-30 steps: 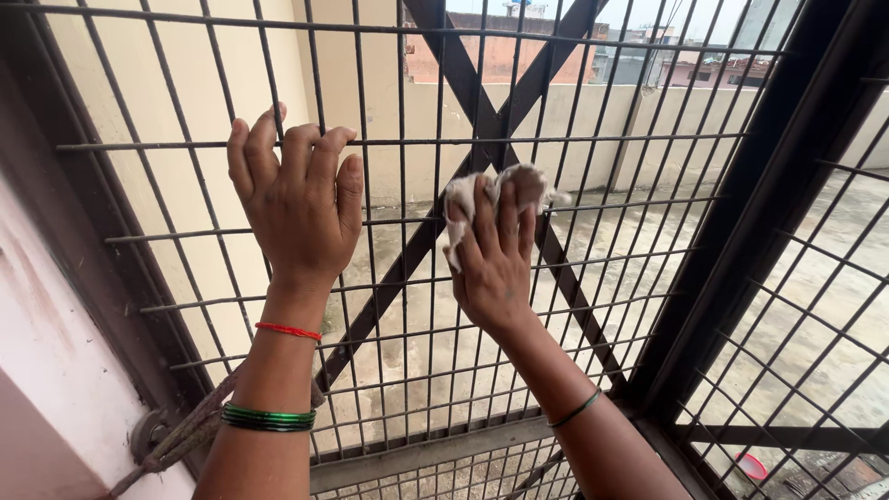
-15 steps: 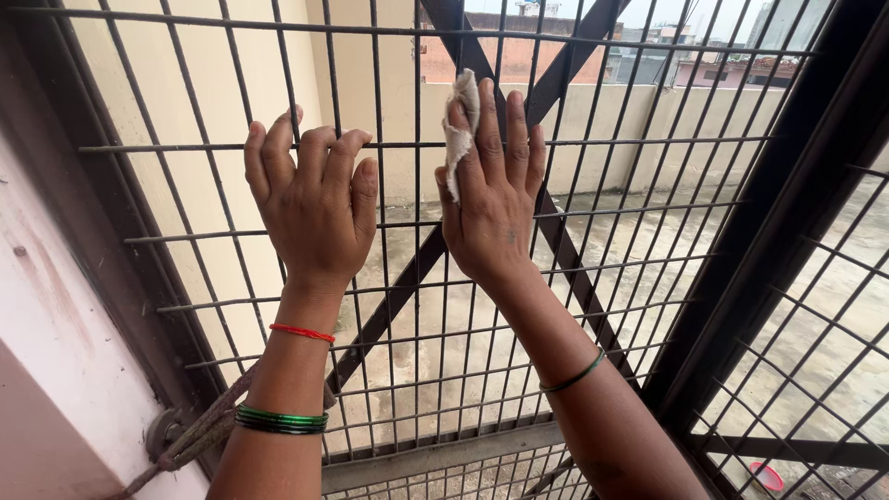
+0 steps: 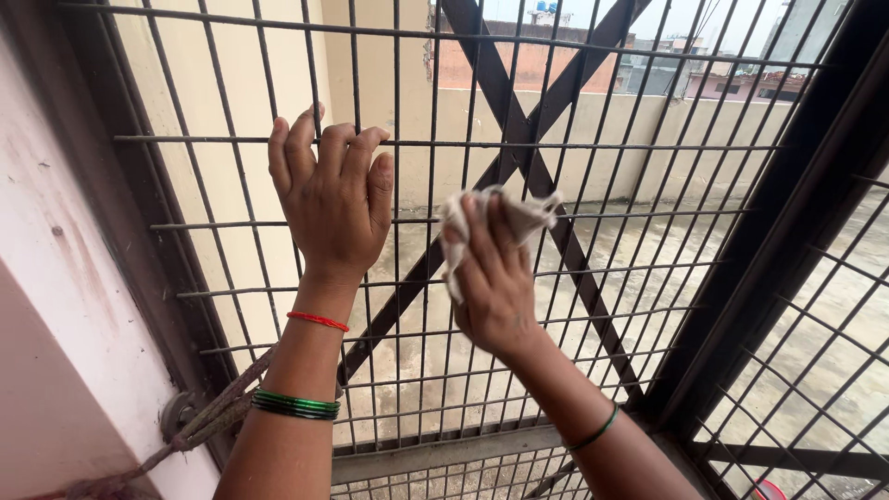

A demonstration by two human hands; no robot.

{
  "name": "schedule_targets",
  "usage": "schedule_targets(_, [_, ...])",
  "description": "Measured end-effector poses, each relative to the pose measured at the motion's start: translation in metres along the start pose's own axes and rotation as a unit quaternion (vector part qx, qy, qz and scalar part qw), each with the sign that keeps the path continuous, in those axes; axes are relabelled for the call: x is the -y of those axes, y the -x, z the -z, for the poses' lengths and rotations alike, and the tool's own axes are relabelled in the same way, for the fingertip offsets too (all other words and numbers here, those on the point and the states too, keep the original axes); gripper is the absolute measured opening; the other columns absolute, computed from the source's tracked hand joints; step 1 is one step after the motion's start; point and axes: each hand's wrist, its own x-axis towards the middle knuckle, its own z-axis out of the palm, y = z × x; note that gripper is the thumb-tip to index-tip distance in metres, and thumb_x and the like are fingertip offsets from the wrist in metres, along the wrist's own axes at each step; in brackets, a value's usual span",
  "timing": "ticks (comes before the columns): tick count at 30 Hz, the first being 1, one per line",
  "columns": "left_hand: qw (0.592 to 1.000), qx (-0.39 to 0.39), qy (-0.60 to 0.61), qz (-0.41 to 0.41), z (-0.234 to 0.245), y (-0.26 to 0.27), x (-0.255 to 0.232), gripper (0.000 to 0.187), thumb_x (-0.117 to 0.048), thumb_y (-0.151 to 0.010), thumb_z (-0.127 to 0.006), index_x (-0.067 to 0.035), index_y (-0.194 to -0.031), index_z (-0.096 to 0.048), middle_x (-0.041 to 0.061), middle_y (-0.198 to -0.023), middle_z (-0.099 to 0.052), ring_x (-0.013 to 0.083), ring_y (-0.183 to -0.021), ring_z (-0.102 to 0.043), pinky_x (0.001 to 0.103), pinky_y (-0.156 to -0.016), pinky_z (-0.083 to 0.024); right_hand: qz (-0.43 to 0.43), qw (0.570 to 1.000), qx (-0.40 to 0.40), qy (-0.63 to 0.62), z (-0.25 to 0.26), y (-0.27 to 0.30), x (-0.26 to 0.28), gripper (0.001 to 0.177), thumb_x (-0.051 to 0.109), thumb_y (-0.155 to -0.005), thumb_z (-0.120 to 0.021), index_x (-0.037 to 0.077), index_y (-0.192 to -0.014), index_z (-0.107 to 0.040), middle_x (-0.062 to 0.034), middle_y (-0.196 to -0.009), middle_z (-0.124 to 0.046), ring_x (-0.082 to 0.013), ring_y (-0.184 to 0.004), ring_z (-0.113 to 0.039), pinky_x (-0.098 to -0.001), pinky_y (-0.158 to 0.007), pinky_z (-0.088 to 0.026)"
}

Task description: The person wipes a metal window grille with a white cloth, moving the cloth along the bars and intersections to remove dust or grime. The hands remain in frame throughout, and the cloth is used consistently across the grille surface.

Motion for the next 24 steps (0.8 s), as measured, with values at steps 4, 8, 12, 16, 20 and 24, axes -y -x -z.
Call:
schedule_targets(4, [1.000, 0.012, -0.006, -0.004, -0.001, 0.002, -0.001, 0.043, -0.041, -0.118, -0.035, -0.016, -0.123, -0.069, 0.005, -0.113, -0.065, 0.0324, -0.137, -0.048, 0.052, -0.127, -0.017, -0.087, 0.996, -0.009, -0.007, -0.006, -0.058, -0.040, 0.051, 0.021, -0.112, -0.044, 0.004, -0.159, -0.037, -0.0217, -0.168, -0.022, -0.0401, -0.159, -0.011, -0.0590, -0.131, -0.010])
schedule_targets(8, [1.000, 0.016, 0.010, -0.017, 0.004, -0.001, 0.001, 0.047, -0.046, -0.116, -0.034, -0.016, -0.125, -0.069, 0.006, -0.115, -0.064, 0.0328, -0.139, -0.046, 0.052, -0.126, -0.016, -0.059, 0.997, 0.025, 0.050, -0.025, -0.073, -0.011, 0.052, 0.022, -0.110, -0.046, 0.008, -0.160, -0.039, -0.0194, -0.169, -0.021, -0.0405, -0.156, -0.007, -0.0604, -0.128, -0.002])
schedule_targets(12, [0.999, 0.035, 0.028, -0.017, 0.008, 0.000, 0.002, 0.050, -0.049, -0.117, -0.033, -0.014, -0.128, -0.067, 0.007, -0.117, -0.064, 0.0335, -0.140, -0.045, 0.053, -0.126, -0.015, 0.064, 0.987, 0.141, -0.043, -0.026, -0.031, 0.039, 0.052, 0.021, -0.103, -0.050, 0.005, -0.153, -0.047, -0.0177, -0.164, -0.030, -0.0408, -0.156, -0.012, -0.0598, -0.126, -0.006])
schedule_targets(16, [0.998, 0.050, 0.031, -0.015, 0.010, -0.003, -0.001, 0.053, -0.050, -0.116, -0.030, -0.014, -0.127, -0.067, 0.008, -0.119, -0.062, 0.0348, -0.142, -0.042, 0.055, -0.127, -0.012, 0.114, 0.959, 0.194, -0.171, -0.013, 0.000, 0.049, 0.044, 0.023, -0.108, -0.051, 0.007, -0.149, -0.052, -0.0138, -0.168, -0.034, -0.0329, -0.161, -0.018, -0.0551, -0.132, -0.014])
schedule_targets(20, [0.998, 0.049, 0.039, 0.000, 0.007, 0.000, -0.004, 0.054, -0.052, -0.116, -0.030, -0.012, -0.124, -0.066, 0.009, -0.117, -0.060, 0.0356, -0.143, -0.039, 0.056, -0.127, -0.009, -0.013, 1.000, 0.020, -0.015, -0.001, -0.011, -0.013, 0.049, 0.022, -0.112, -0.043, 0.003, -0.157, -0.038, -0.0217, -0.166, -0.026, -0.0350, -0.157, -0.009, -0.0590, -0.129, -0.008])
schedule_targets(24, [0.999, 0.032, 0.020, 0.007, -0.003, 0.001, -0.006, 0.057, -0.055, -0.113, -0.029, -0.012, -0.120, -0.066, 0.010, -0.115, -0.060, 0.0341, -0.141, -0.039, 0.057, -0.127, -0.008, -0.180, 0.981, -0.069, 0.029, -0.008, -0.044, -0.061, 0.051, 0.023, -0.113, -0.034, 0.005, -0.160, -0.033, -0.0178, -0.170, -0.023, -0.0321, -0.161, -0.009, -0.0549, -0.134, -0.009])
